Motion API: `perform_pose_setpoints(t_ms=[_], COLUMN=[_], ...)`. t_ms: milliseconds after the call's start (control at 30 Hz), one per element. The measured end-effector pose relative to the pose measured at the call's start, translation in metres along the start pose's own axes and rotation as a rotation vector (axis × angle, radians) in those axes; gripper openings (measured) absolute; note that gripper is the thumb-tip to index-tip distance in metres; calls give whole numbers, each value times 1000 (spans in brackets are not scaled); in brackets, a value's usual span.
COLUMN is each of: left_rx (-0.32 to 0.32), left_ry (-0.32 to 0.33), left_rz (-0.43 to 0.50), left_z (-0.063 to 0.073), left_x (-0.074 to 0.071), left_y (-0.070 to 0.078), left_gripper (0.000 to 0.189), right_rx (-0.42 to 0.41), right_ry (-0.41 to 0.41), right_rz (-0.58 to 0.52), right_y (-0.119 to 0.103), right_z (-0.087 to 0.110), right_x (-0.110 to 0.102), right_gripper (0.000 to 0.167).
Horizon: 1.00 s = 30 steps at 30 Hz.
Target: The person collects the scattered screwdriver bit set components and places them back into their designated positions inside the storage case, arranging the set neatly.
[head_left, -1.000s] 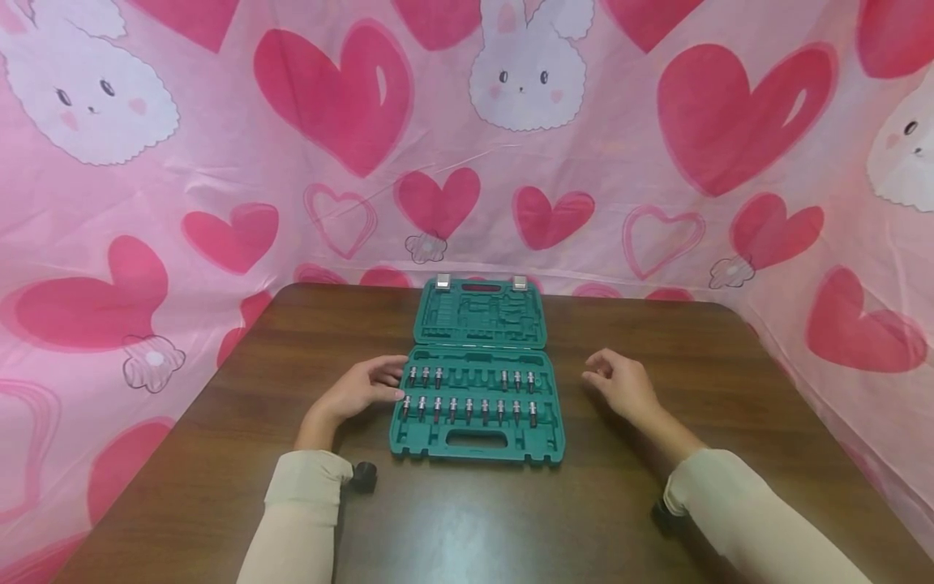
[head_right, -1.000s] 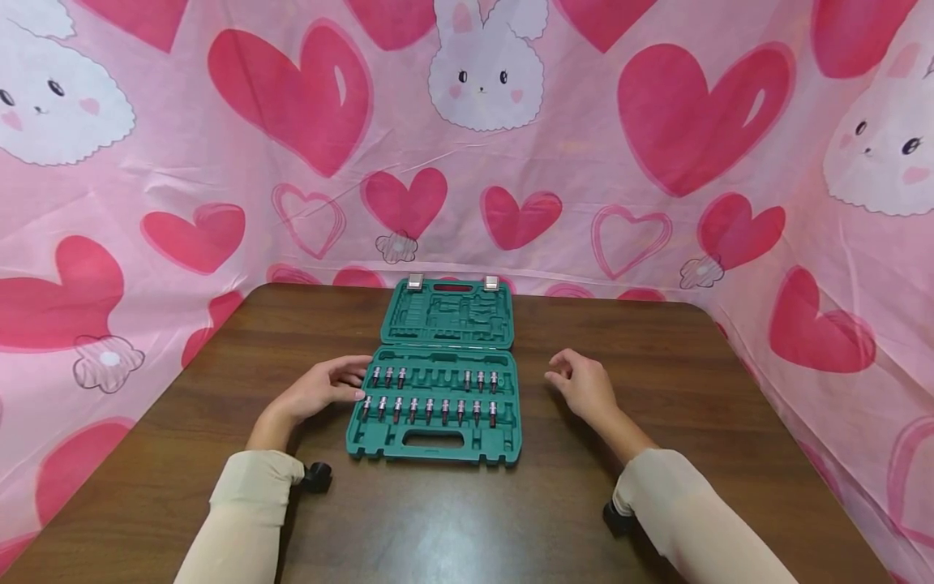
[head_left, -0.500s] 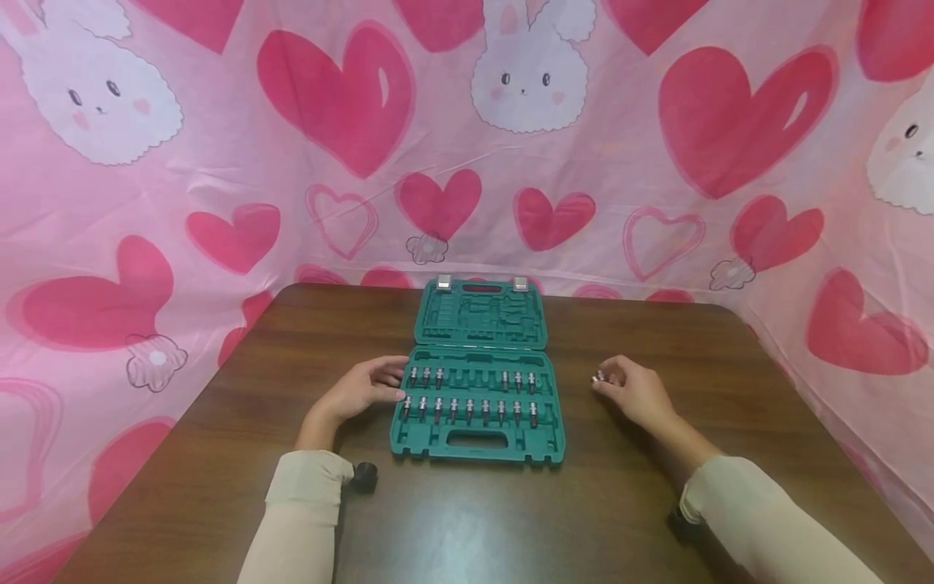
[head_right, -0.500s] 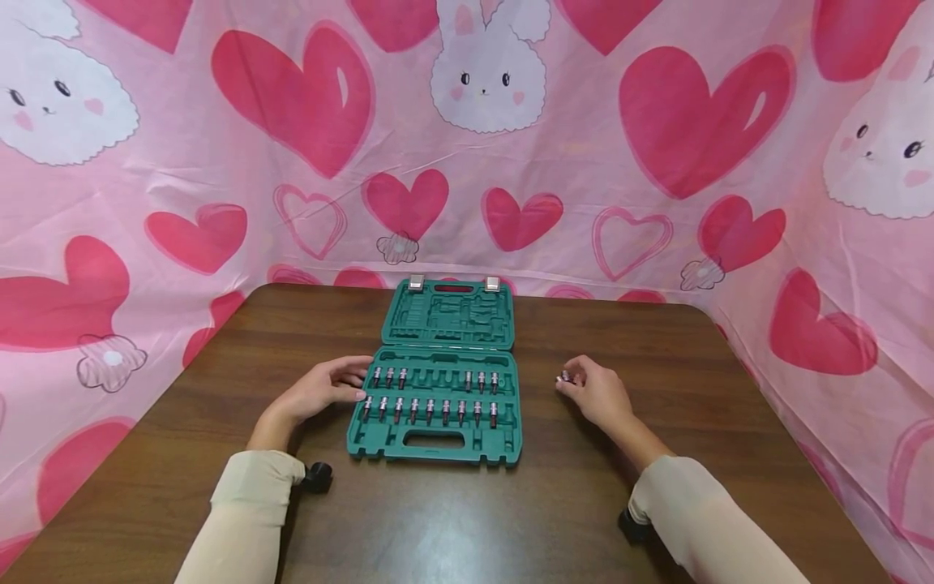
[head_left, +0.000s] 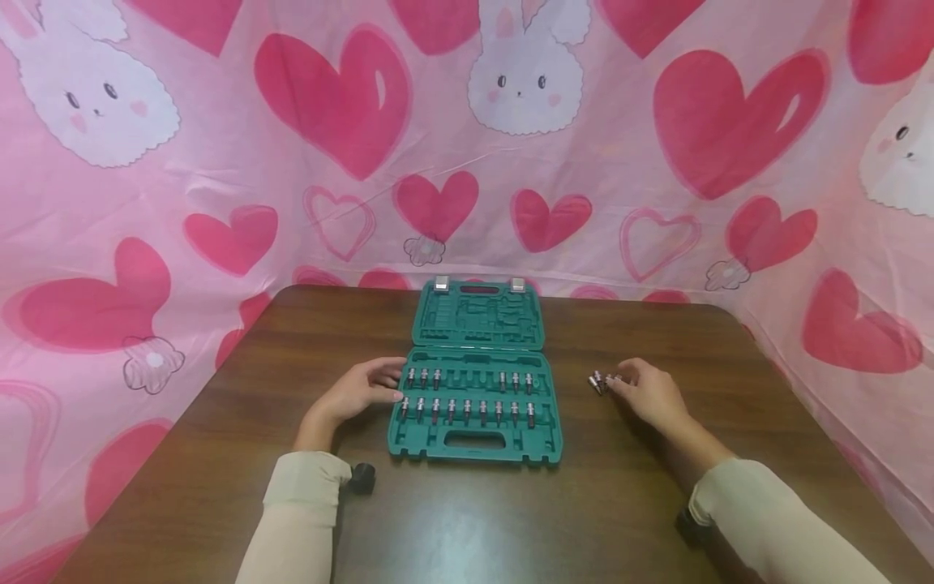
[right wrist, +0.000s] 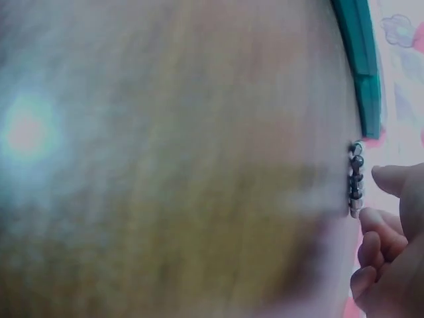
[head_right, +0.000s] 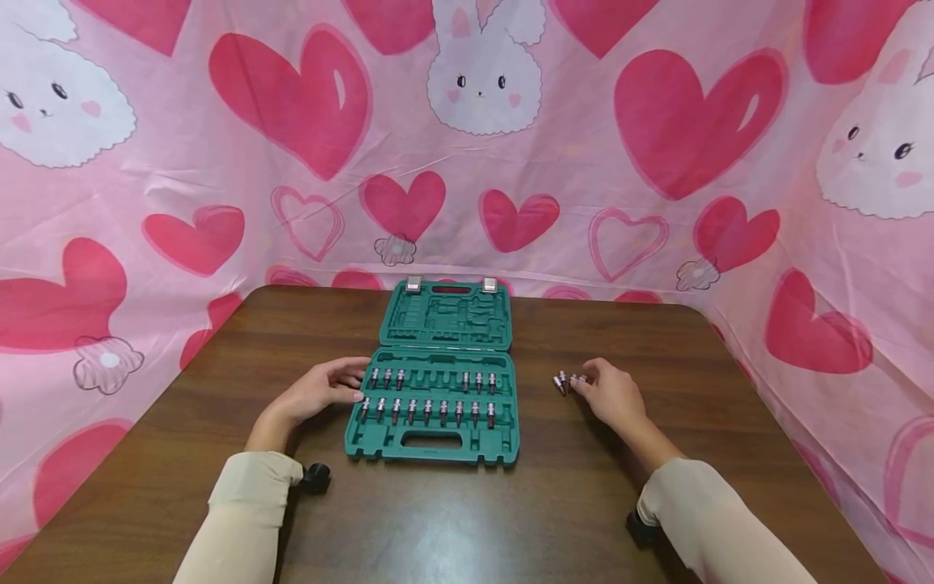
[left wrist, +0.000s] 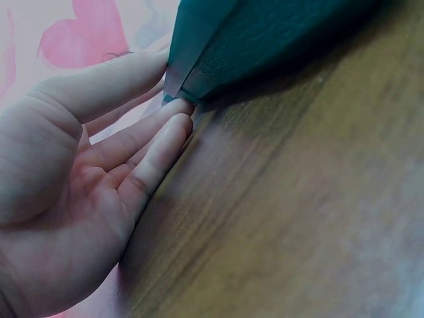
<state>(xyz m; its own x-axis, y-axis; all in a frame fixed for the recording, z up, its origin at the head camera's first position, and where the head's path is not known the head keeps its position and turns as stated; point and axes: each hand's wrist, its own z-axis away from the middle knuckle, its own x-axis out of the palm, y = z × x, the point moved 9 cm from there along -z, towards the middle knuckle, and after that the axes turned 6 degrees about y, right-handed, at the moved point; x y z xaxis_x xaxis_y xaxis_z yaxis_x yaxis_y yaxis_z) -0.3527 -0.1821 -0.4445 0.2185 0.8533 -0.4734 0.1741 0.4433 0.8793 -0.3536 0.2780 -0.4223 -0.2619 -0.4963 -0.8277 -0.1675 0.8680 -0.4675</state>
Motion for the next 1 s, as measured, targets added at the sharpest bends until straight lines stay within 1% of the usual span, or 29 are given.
perform_pose_setpoints(t_ms=[100, 167, 267, 333, 533, 667, 800, 1000], left_rx=[10, 11, -5, -11, -3, -3, 1, 0], left_ry=[-2, -3, -2, 0, -1, -5, -7, -5], left_rz=[-9, -10, 3, 8, 13, 20, 21, 20], left_z=[1, 1, 1, 1, 0, 0, -1, -1], left_x=[0, 0, 0, 1, 1, 2, 2, 2], left_y=[0, 0, -1, -2, 0, -1, -2, -1], left_gripper=[62, 62, 62, 62, 61, 61, 60, 61], right_rx=[22, 39, 60, 68, 77, 72, 61, 76], right_ry=[-11, -32, -56, -66, -81, -75, -53, -30], right_rz=[6, 6, 3, 0, 12, 16, 17, 14], right_y=[2, 3, 6, 6, 9, 9, 7, 6], right_z=[-1, -1, 0, 0, 1, 1, 0, 0], right_x=[0, 2, 5, 7, 10, 10, 7, 3], right_gripper=[40, 41, 41, 39, 35, 34, 32, 29])
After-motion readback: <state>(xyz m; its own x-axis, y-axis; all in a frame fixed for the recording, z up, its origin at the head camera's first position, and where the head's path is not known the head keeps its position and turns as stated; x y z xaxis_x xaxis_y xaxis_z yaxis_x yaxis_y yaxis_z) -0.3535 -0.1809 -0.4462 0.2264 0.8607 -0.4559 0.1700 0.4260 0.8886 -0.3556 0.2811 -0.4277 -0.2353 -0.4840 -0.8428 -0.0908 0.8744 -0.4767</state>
